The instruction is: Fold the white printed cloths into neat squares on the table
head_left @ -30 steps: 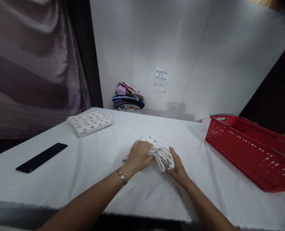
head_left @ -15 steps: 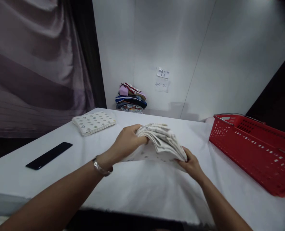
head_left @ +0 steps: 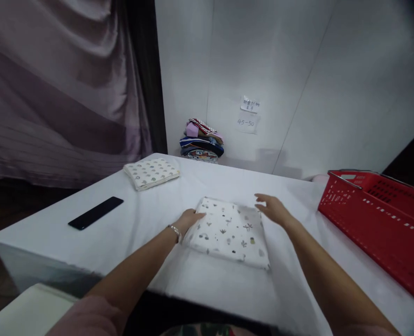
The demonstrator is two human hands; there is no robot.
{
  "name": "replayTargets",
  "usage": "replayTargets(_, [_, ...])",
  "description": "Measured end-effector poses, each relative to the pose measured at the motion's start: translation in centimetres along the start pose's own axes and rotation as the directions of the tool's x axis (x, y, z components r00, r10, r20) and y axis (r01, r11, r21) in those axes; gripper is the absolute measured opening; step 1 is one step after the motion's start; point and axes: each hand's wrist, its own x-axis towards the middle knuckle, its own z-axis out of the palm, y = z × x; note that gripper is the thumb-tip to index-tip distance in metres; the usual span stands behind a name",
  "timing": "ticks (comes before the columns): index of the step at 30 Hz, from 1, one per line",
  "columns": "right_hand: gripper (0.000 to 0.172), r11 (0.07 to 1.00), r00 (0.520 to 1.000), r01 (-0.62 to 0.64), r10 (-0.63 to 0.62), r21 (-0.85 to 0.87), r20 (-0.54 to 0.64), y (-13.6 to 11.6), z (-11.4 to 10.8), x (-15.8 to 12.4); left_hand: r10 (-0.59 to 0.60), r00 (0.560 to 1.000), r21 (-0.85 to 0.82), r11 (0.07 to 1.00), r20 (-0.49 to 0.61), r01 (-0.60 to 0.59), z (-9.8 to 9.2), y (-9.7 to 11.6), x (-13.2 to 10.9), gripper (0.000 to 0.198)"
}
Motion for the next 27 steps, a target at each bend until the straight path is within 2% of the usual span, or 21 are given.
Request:
replayTargets(2, [0.04, 0.997, 0.997, 0.061, -0.063, 0.037, 0.049, -0.6, 3.6, -0.9, 0.021, 0.998, 0.058, 0.998, -0.061, -0.017, 0.7, -1.4, 0.7, 0.04])
replayTargets(5, [0.041, 0.989, 0.986, 0.146, -0.148, 0.031, 0.074, -1.1, 7.9, -3.1, 0.082, 0.99, 0.167, 0.984, -0.111, -0.063, 1.0, -2.2, 0.9, 0.045])
replayTargets(7, [0.039, 0.989, 0.987, 0.151, -0.151, 0.001, 0.059, -1.1, 9.7, -4.2, 0.13, 0.984, 0.272, 0.958, -0.122, -0.092, 1.0, -2.2, 1.0, 0.048])
replayTargets(9, [0.037, 0.99, 0.99, 0.138, -0.137, -0.02, 0.04, -0.7, 10.5, -4.7, 0.173, 0.976, 0.362, 0.925, -0.133, -0.115, 1.1, -2.2, 1.4, 0.05])
replayTargets(12, [0.037, 0.989, 0.989, 0.145, -0.144, -0.029, 0.019, 0.2, 10.5, -4.0, 0.274, 0.951, 0.432, 0.882, -0.141, -0.19, 1.3, -2.1, 2.4, 0.052])
replayTargets(15, [0.036, 0.988, 0.993, 0.11, -0.115, -0.107, -0.041, 1.2, 9.8, -2.4, 0.407, 0.906, 0.497, 0.813, -0.114, -0.303, 1.6, -1.6, 3.9, 0.052])
replayTargets(19, [0.032, 0.977, 0.998, 0.058, -0.06, -0.206, -0.001, 1.8, 9.1, -0.3, 0.549, 0.835, 0.602, 0.672, -0.016, -0.431, 1.7, -0.7, 5.9, 0.046])
replayTargets(22, [0.03, 0.974, 0.999, 0.031, -0.032, -0.222, 0.001, 1.7, 9.0, 0.3, 0.601, 0.798, 0.626, 0.609, 0.036, -0.487, 1.6, -0.2, 6.8, 0.037])
replayTargets(27, [0.022, 0.958, 1.0, 0.016, -0.022, -0.285, -0.016, 1.0, 8.8, 0.2, 0.64, 0.769, 0.642, 0.582, 0.016, -0.498, 1.5, 0.1, 7.3, 0.02])
